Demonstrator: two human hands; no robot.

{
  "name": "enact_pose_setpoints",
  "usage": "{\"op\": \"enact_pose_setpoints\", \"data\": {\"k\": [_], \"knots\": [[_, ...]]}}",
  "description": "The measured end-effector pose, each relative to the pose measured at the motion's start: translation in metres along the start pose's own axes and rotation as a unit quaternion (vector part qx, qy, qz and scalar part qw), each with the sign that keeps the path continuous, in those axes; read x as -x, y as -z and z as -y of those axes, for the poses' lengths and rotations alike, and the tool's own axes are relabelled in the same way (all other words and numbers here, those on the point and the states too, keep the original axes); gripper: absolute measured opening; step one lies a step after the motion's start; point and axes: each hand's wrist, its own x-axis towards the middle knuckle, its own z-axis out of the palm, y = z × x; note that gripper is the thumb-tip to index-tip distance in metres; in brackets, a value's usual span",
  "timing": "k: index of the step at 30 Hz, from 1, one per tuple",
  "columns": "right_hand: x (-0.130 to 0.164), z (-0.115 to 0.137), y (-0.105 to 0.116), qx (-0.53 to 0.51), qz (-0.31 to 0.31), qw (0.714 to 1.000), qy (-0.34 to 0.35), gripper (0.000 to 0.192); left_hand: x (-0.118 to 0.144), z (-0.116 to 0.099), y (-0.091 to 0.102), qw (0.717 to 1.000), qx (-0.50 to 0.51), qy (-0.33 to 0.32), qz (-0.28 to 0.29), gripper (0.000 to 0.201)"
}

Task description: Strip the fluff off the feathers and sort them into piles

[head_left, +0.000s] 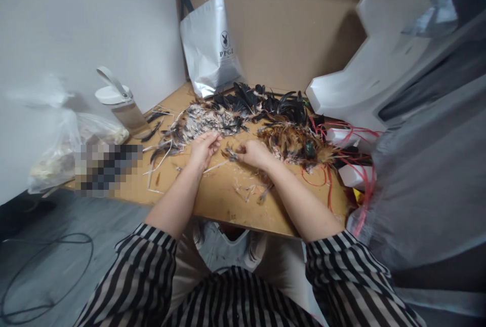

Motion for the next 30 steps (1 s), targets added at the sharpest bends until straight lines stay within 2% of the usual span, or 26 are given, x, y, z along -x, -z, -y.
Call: {"op": "enact_pose_setpoints", "data": {"k": [4,10,14,18,21,25,30], "knots": [[-0.009,0.008,-0.008,-0.004,-0.021,1.0,-0.005,0.033,-0.001,0.002,0.0,1.0,-0.008,-0.003,0.011,0.022],[-0.014,0.009,-0.011,0.028,-0.041,0.997,-0.055,0.018,-0.001,0.003,-0.001,1.0,-0.023,-0.001,0.008,0.024],[-0.014,-0.01,-0.01,-0.078,-0.045,0.995,-0.05,0.02,0.0,0.004,-0.002,1.0,-0.028,-0.003,0.011,0.023],[-0.012,-0.025,-0.014,-0.21,-0.059,0.975,-0.049,0.027,0.001,0.005,-0.002,0.999,-0.028,0.004,0.015,0.022],[-0.012,-0.025,-0.016,-0.308,-0.072,0.945,-0.078,0.026,0.001,0.006,-0.003,0.999,-0.028,0.012,0.015,0.023],[-0.014,-0.016,-0.016,-0.463,-0.121,0.872,-0.1,0.026,0.003,0.006,-0.006,0.998,-0.042,0.033,0.028,0.024],[-0.015,0.001,-0.022,-0.568,-0.149,0.803,-0.103,0.025,0.007,0.008,-0.013,0.996,-0.042,0.055,0.052,0.033]]}}
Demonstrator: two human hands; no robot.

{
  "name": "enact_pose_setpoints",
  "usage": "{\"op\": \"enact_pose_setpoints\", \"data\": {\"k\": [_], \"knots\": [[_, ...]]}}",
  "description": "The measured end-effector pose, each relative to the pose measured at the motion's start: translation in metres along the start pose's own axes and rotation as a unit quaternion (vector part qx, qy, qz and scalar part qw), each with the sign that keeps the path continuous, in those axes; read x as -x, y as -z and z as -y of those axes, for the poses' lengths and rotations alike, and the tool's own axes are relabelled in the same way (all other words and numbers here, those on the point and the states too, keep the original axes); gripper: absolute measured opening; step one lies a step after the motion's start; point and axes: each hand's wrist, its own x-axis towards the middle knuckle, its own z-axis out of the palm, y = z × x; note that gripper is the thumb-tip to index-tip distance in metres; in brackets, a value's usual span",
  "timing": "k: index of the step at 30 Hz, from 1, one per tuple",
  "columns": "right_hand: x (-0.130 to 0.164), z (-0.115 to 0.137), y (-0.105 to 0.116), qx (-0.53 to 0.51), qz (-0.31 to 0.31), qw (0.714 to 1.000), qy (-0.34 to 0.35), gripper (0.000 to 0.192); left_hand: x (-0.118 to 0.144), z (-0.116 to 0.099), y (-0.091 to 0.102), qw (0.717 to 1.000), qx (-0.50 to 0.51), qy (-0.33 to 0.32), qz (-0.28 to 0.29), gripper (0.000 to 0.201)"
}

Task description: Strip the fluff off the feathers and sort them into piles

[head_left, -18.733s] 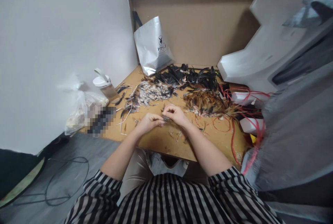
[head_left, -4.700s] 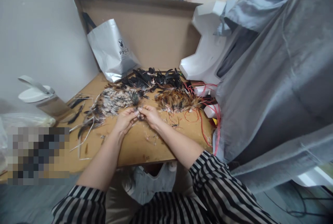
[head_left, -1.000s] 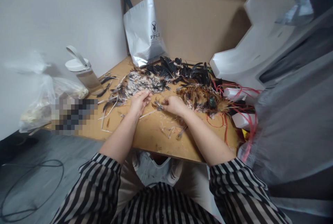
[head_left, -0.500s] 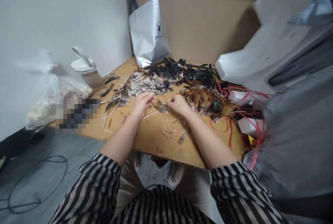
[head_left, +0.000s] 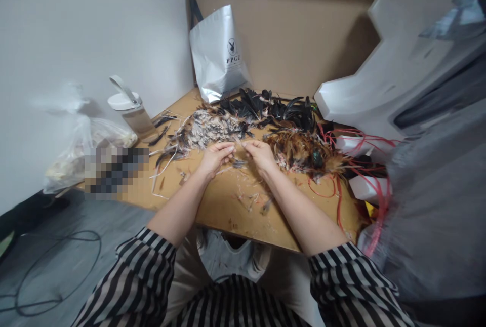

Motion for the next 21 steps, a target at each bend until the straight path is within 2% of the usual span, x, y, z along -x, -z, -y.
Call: {"op": "enact_pose_setpoints", "data": {"k": [4,8,10,13,16,21], "knots": [[0.007,-0.003,-0.013,-0.024,-0.012,0.999,-0.021,0.023,0.001,0.001,-0.004,1.0,0.025,-0.002,0.004,0.031],[0.007,-0.008,-0.019,-0.026,0.035,0.999,0.007,0.022,0.001,0.003,-0.004,1.0,0.029,0.003,0.005,0.026],[0.003,-0.01,-0.017,0.004,0.051,0.998,0.027,0.023,0.0,0.003,-0.003,0.999,0.038,0.0,-0.003,0.026],[-0.004,-0.013,-0.007,0.112,0.038,0.99,0.079,0.024,-0.001,0.002,0.0,0.999,0.05,-0.002,-0.022,0.026],[-0.008,-0.014,0.004,0.259,0.044,0.958,0.117,0.026,-0.002,-0.002,0.002,0.997,0.063,-0.003,-0.038,0.024],[-0.001,-0.013,0.005,0.444,0.094,0.886,0.099,0.028,-0.003,-0.005,0.003,0.995,0.081,-0.009,-0.056,0.021]]}}
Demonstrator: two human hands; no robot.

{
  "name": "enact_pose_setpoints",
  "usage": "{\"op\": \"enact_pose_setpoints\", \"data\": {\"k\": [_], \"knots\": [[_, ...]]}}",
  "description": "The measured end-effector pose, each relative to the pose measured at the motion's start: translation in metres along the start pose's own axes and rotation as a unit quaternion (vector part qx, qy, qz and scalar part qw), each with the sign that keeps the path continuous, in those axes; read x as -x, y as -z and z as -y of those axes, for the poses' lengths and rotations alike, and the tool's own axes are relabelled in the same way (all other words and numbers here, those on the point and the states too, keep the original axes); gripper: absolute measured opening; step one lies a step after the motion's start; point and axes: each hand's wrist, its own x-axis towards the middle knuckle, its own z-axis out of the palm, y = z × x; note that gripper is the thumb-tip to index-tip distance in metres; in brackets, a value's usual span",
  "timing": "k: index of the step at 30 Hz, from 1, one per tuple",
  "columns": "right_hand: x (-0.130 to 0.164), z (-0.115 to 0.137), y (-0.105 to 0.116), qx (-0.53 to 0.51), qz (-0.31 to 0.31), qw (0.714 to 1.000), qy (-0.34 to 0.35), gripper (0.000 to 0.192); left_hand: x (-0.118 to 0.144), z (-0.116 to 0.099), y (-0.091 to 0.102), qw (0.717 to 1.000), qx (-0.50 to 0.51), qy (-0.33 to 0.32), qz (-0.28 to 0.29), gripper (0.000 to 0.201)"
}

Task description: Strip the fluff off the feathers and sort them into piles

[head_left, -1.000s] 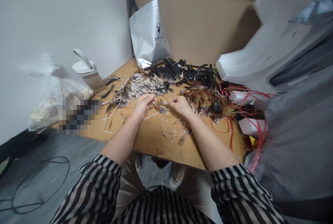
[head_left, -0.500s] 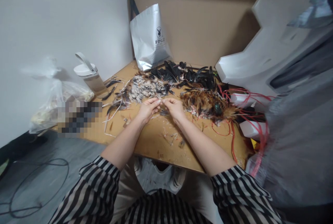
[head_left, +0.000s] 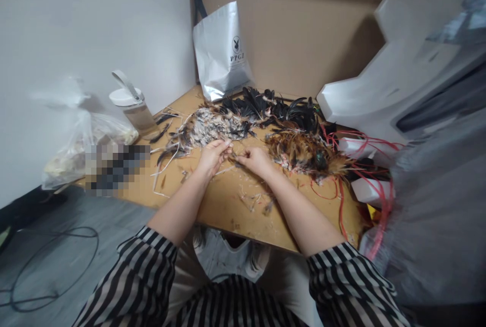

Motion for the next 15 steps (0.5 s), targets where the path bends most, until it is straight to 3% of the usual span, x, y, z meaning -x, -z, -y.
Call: {"op": "enact_pose_setpoints", "data": {"k": [5,7,10,12,15], "knots": [[0.0015,0.0043,0.001,0.056,0.015,0.998,-0.016,0.019,-0.0003,0.0008,-0.0002,1.0,0.008,0.006,-0.002,0.021],[-0.0002,0.0016,0.0023,0.016,0.005,0.999,-0.029,0.02,-0.0005,0.0011,0.0002,1.0,0.007,0.01,0.003,0.021],[-0.0033,-0.0031,0.0039,-0.127,-0.013,0.989,-0.073,0.023,-0.0006,0.0021,0.0012,1.0,0.002,0.015,0.014,0.022],[-0.0046,-0.0041,0.005,-0.259,-0.019,0.959,-0.113,0.025,-0.0005,0.0035,0.0017,0.999,-0.003,0.022,0.024,0.023],[-0.0052,-0.0013,0.0065,-0.439,-0.013,0.887,-0.142,0.025,0.0003,0.0062,0.0017,0.998,-0.014,0.037,0.049,0.023]]}}
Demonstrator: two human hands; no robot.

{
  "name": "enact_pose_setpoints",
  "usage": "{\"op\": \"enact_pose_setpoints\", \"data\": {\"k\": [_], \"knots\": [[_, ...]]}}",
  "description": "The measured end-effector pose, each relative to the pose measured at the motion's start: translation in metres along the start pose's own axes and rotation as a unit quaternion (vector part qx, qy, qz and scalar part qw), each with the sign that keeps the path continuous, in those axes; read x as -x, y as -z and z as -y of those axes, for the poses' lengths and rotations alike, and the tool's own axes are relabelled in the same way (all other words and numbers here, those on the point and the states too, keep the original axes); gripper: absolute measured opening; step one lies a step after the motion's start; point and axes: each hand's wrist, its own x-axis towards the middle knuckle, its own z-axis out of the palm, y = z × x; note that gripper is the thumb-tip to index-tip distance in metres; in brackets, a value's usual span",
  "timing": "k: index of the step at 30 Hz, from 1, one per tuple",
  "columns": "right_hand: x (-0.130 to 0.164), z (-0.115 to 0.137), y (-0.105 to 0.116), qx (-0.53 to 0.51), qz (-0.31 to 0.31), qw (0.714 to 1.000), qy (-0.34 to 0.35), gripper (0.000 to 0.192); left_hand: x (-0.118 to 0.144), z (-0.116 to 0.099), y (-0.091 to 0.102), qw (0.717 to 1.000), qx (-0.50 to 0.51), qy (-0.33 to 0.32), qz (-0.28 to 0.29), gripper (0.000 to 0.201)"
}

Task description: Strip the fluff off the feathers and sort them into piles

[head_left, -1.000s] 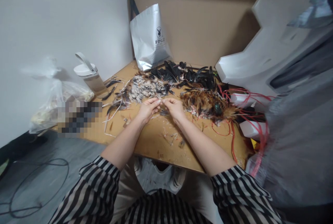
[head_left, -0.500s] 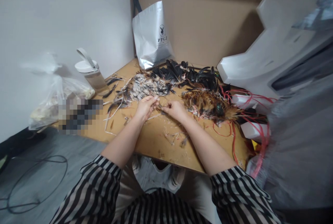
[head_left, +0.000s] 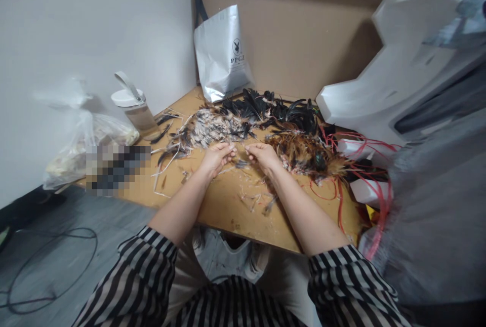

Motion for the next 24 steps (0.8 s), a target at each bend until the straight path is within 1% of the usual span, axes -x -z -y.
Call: {"op": "enact_pose_setpoints", "data": {"k": [1,3,6,9,12,17,20,24], "knots": [[0.001,0.001,-0.001,-0.045,0.009,0.999,-0.007,0.025,0.0,0.001,0.0,1.0,-0.004,0.007,0.01,0.022],[0.002,0.002,-0.005,-0.1,0.015,0.995,-0.016,0.024,0.001,0.002,-0.001,0.999,-0.014,0.022,0.032,0.021],[0.003,0.001,-0.011,-0.117,-0.001,0.993,-0.014,0.023,0.003,0.003,-0.002,0.997,-0.032,0.043,0.053,0.022],[0.004,-0.004,-0.017,-0.111,-0.017,0.994,0.011,0.021,0.003,0.003,-0.001,0.996,-0.042,0.051,0.053,0.022],[0.006,-0.007,-0.02,-0.093,-0.019,0.995,0.024,0.02,0.002,0.004,0.0,0.997,-0.038,0.051,0.041,0.021],[0.008,-0.007,-0.021,-0.029,-0.023,0.998,0.047,0.02,0.001,0.005,0.001,0.998,-0.03,0.049,0.029,0.02],[0.009,-0.005,-0.021,-0.001,-0.028,0.998,0.052,0.02,0.001,0.005,0.0,0.998,-0.03,0.048,0.033,0.02],[0.01,-0.004,-0.021,0.004,-0.035,0.998,0.053,0.02,0.002,0.003,-0.002,0.997,-0.04,0.055,0.032,0.021]]}}
